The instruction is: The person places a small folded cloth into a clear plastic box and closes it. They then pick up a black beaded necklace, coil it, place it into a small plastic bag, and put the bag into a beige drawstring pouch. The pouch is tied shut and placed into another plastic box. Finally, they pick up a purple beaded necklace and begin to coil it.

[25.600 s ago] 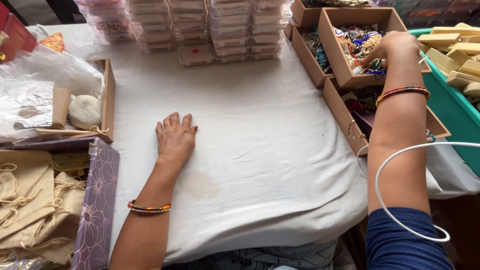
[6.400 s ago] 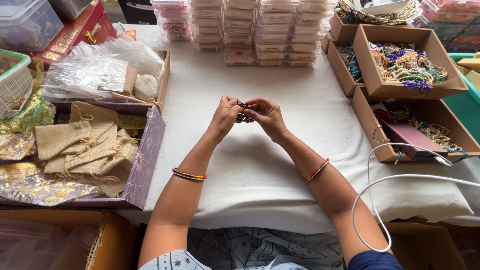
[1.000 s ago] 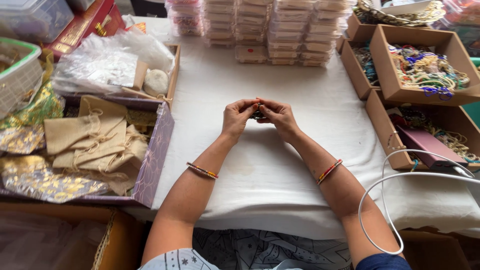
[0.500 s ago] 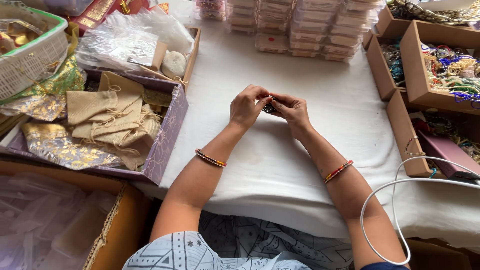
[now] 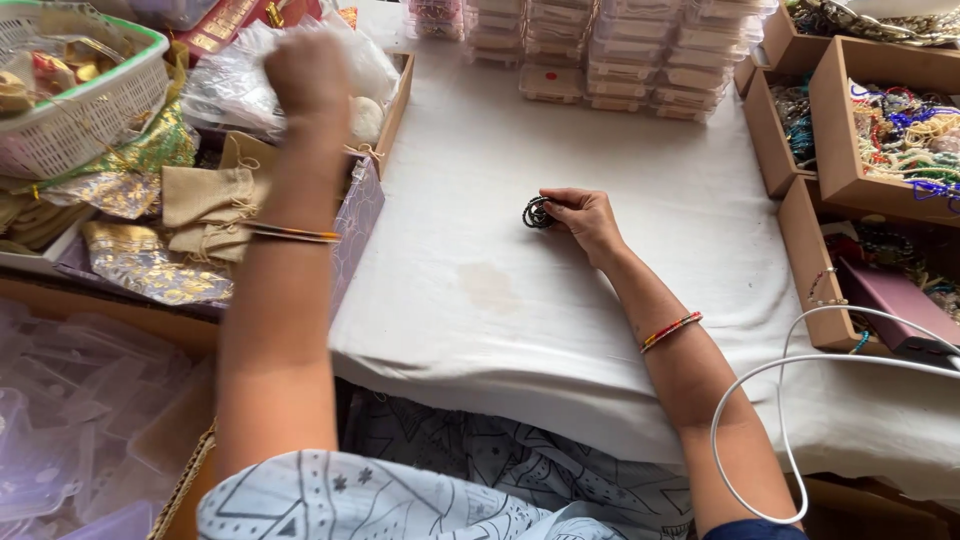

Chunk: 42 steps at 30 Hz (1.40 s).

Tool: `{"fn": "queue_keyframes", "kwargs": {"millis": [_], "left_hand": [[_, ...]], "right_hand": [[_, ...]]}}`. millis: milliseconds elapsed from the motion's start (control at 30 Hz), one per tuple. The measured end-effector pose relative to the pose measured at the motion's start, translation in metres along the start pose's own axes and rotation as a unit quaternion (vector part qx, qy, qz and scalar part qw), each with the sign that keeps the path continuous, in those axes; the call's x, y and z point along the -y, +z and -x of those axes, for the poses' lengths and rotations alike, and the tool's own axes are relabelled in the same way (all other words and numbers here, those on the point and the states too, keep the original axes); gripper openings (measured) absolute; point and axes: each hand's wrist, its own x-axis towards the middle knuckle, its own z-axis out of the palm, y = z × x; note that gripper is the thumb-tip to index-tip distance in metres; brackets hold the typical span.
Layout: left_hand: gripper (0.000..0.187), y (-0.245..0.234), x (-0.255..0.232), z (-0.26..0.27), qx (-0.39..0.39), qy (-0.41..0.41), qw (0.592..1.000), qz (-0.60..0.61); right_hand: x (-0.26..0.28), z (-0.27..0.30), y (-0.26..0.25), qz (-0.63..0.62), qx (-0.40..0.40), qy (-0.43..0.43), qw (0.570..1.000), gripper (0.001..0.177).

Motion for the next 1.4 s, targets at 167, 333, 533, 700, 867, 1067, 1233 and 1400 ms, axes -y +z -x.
{"fn": "queue_keyframes", "kwargs": {"millis": [167,333,533,700,867,1067,1233,1400], "left_hand": [[0.02,-0.018,0.091,0.021,0.257,-0.098,0.959,-0.068],[0.045,-0.069,0.092,0.039,0.365,-0.164,0.912,0.089],[0.023,0.026,0.102,0.064,0.256,-0.12,0.956,0.079],[0.02,-0.021,0.087,0.048,0.209,-0.098,0.971,0.066],[0.016,-0.034,0.041,0.0,0.059,-0.067,0.906,0.414],[0.007,-0.112,-0.088,0.017,-0.034,0.082,0.809,0.581],[0.011,-0.083,-0.169,0.091,0.015,0.089,0.795,0.6],[0.015,-0.083,-0.185,0.137,0.146,0.077,0.841,0.516]], "right_hand": [[0.004,0.002,0.0,0.035,0.0,0.007,0.999,0.024],[0.003,0.001,0.001,0.031,0.0,0.005,1.0,0.024],[0.002,0.0,0.001,0.026,0.003,0.008,1.0,0.024],[0.003,0.0,0.0,0.037,0.004,0.001,0.999,0.025],[-0.003,-0.003,-0.003,0.034,0.012,-0.003,0.999,0.026],[-0.003,-0.001,-0.003,0.054,0.006,-0.016,0.998,0.026],[-0.018,-0.011,-0.011,-0.011,0.007,-0.024,1.0,0.026],[-0.019,-0.016,-0.016,-0.064,-0.045,-0.074,0.994,0.025]]}}
